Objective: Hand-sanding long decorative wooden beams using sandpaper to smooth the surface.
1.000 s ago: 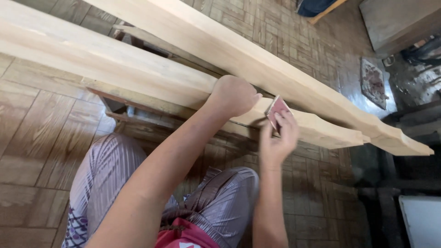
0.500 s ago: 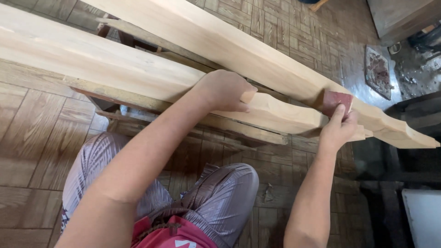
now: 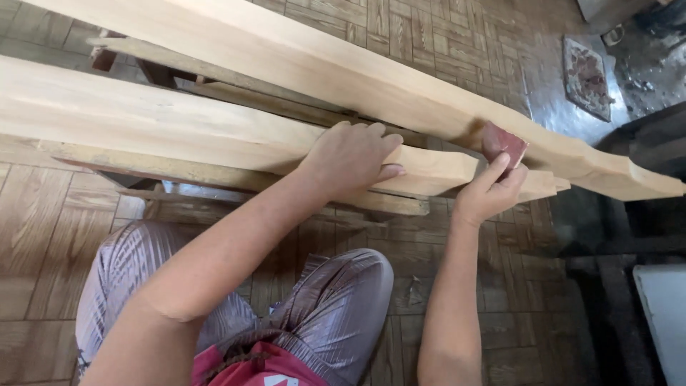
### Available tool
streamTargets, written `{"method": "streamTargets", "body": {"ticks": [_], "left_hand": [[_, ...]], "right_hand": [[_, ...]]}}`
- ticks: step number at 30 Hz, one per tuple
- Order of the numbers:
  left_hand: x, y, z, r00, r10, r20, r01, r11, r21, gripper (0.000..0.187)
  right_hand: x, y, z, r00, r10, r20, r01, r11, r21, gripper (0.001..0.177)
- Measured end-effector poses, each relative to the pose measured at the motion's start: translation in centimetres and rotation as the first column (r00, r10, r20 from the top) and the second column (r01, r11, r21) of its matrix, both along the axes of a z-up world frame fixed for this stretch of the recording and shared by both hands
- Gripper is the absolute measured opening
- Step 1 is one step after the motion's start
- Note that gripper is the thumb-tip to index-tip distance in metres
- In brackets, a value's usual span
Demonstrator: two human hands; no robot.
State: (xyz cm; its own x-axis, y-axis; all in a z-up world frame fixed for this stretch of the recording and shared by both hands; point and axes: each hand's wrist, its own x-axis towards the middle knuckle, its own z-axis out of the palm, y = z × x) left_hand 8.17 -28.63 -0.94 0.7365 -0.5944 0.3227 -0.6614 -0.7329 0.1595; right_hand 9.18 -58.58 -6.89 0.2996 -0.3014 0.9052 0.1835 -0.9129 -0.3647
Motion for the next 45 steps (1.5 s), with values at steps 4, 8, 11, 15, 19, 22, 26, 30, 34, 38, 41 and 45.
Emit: {"method": "streamTargets", "body": {"ticks": [4,8,11,15,19,22,26,30,34,38,41,45], "left_hand": [[1.2,-4.8,-2.5,0.991,0.083,0.105,-0.084,0.996,0.009,0.052],[1.5,-9.6,-4.7,0.95,0.151,0.272,-0.14,0.988,-0.058,0.063],[1.2,-12.4,-4.6,0.935,0.183,0.303,-0.162,0.982,-0.094,0.073],[1.4,-13.1,-4.1,0.956,0.171,0.236,-0.157,0.984,-0.079,0.071],[1.4,-10.9,-2.1,0.987,0.135,0.092,-0.137,0.99,0.021,0.066],[0.9,-7.0,-1.3,0.99,0.136,0.043,-0.14,0.98,0.144,0.059],[-1.9,2.6,1.2,0.974,0.177,0.143,-0.194,0.974,0.114,0.058],[-3.3,9.5,1.0,0.961,0.251,0.117,-0.271,0.937,0.221,0.059],[-1.9,9.2,0.3,0.962,0.234,0.139,-0.266,0.918,0.294,0.079],[-0.9,7.5,-1.4,0.952,0.275,0.135,-0.302,0.92,0.251,0.067],[-0.8,7.3,-0.8,0.956,0.283,0.076,-0.293,0.912,0.286,0.065],[0.1,6.5,-3.1,0.95,0.288,0.121,-0.307,0.933,0.19,0.079]], "right_hand": [[0.3,0.5,0.1,0.999,-0.052,-0.004,0.052,0.999,0.014,0.034],[0.3,0.8,0.4,0.999,-0.033,0.017,0.033,0.999,0.002,0.033],[0.2,0.4,0.0,0.999,-0.026,0.023,0.025,1.0,0.012,0.031],[0.2,0.9,0.6,1.0,-0.008,0.03,0.007,1.0,0.025,0.031],[-0.4,0.5,0.7,0.999,0.025,0.028,-0.024,0.999,-0.032,0.028],[-0.4,0.1,0.5,0.998,0.062,0.034,-0.061,0.998,-0.02,0.029],[-0.4,-0.1,0.7,0.997,0.056,0.056,-0.053,0.998,-0.045,0.028],[-0.3,0.1,0.5,0.997,0.041,0.07,-0.041,0.999,-0.008,0.031],[-2.0,2.6,4.0,0.994,0.107,-0.024,-0.101,0.977,0.187,0.031],[-6.1,4.3,6.3,0.971,0.011,0.237,-0.04,0.992,0.118,0.027],[-8.6,7.8,6.8,0.96,0.048,0.275,-0.051,0.999,0.004,0.014],[-7.7,9.8,3.3,0.976,0.219,0.001,-0.219,0.975,-0.037,0.048]]}}
